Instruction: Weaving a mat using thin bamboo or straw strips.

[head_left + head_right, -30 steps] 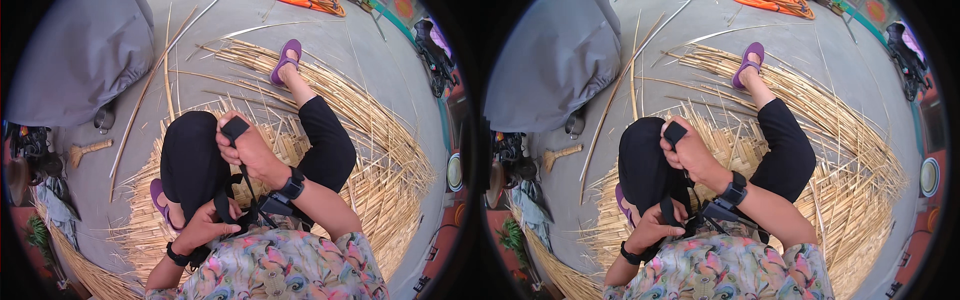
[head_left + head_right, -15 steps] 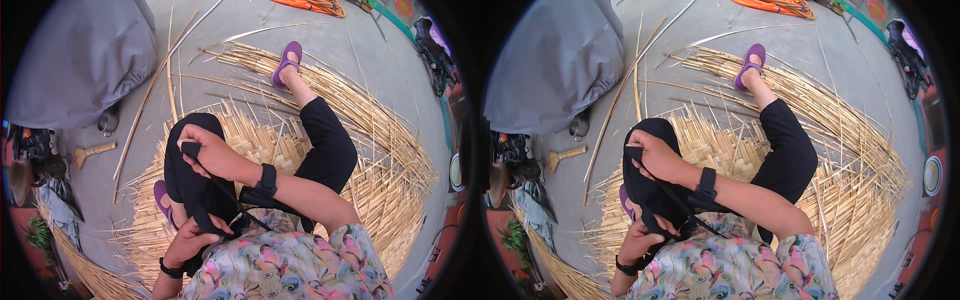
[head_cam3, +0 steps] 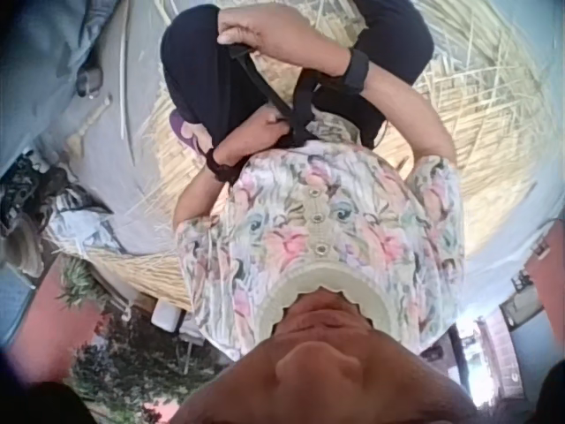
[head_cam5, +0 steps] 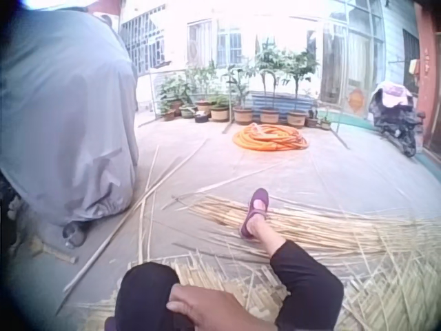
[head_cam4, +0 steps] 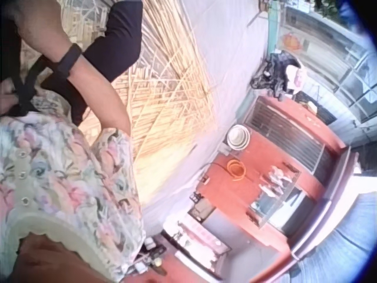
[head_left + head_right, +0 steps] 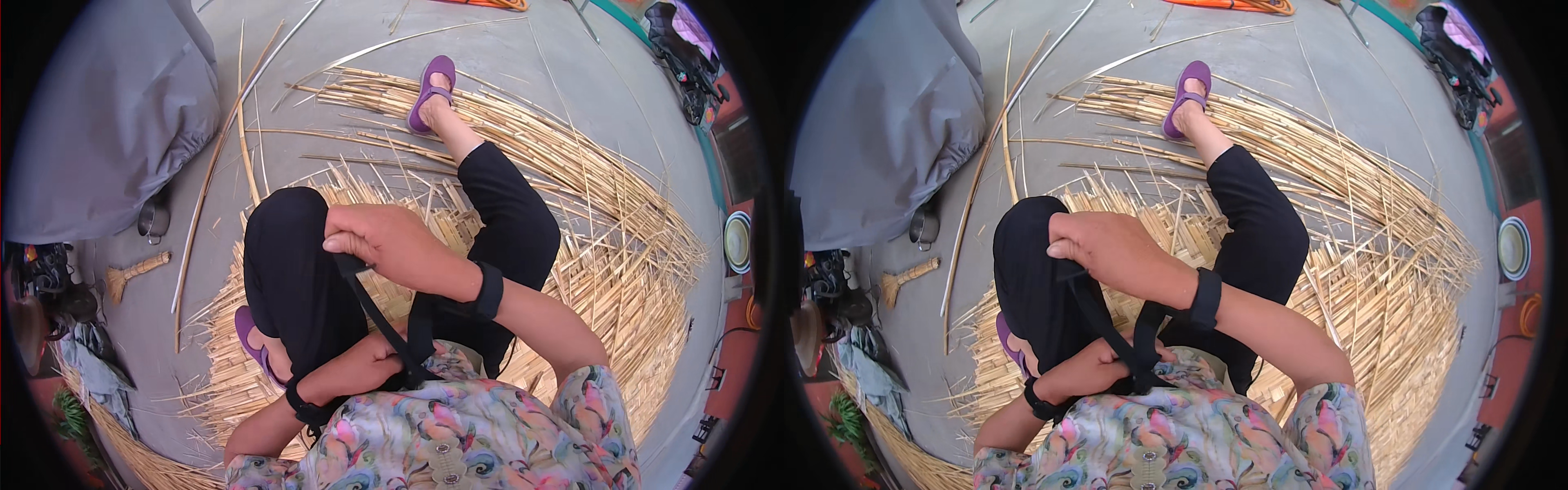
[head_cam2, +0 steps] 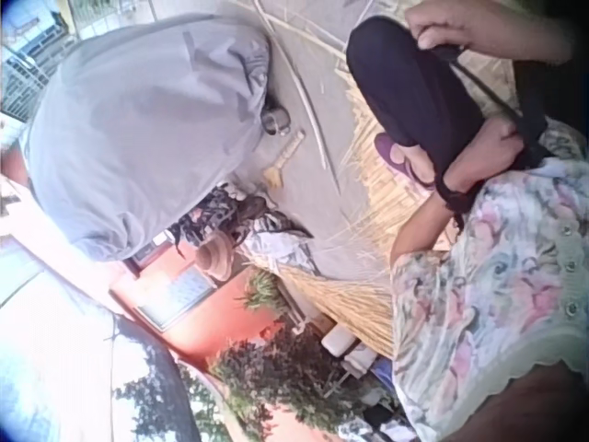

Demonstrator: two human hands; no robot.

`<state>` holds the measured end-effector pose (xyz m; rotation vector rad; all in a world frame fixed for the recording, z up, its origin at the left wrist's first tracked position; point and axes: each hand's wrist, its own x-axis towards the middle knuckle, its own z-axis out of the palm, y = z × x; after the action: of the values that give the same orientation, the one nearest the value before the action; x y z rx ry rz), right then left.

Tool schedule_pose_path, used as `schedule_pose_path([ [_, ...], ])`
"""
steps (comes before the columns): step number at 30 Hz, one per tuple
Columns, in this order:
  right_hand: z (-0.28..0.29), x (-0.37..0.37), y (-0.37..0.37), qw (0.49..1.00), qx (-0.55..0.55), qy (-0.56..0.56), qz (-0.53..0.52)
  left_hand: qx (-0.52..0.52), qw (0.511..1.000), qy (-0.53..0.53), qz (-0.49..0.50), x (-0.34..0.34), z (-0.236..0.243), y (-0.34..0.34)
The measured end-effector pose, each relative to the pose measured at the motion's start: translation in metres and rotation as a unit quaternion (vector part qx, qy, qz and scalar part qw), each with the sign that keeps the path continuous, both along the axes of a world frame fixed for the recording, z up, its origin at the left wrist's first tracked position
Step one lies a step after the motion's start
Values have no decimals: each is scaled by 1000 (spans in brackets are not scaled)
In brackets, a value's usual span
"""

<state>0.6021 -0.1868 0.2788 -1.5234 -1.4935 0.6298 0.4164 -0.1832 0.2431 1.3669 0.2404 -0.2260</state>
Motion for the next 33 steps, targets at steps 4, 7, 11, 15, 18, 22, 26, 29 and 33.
schedule_pose_path([
  [4, -39, 5, 3, 991, -68, 114, -17, -180, 982, 56, -6, -9, -2, 0],
  [7, -57, -2, -1, 933, -90, 338, 84, -88, 984, 152, -17, -7, -12, -3],
  [11, -68, 0, -37, 861, -222, 436, 138, -151, 981, 108, 50, -10, -17, -4],
  [15, -64, 5, -102, 845, -364, 373, 118, -176, 974, 115, 83, -13, -15, 1],
  [18, -46, 5, -139, 863, -340, 374, 23, -230, 966, 86, 76, -14, -11, 8],
  [22, -18, 2, -162, 884, -256, 390, -22, -107, 991, 47, -61, -13, -12, 22],
  [26, -17, 1, -168, 907, -236, 323, 132, 23, 985, -70, -154, -14, -15, 29],
  [29, -32, -5, -166, 887, -270, 318, 198, 40, 988, 42, -145, -12, -16, 26],
  [33, -46, -19, -162, 889, -328, 288, 142, 26, 997, 73, -13, -4, -10, 20],
])
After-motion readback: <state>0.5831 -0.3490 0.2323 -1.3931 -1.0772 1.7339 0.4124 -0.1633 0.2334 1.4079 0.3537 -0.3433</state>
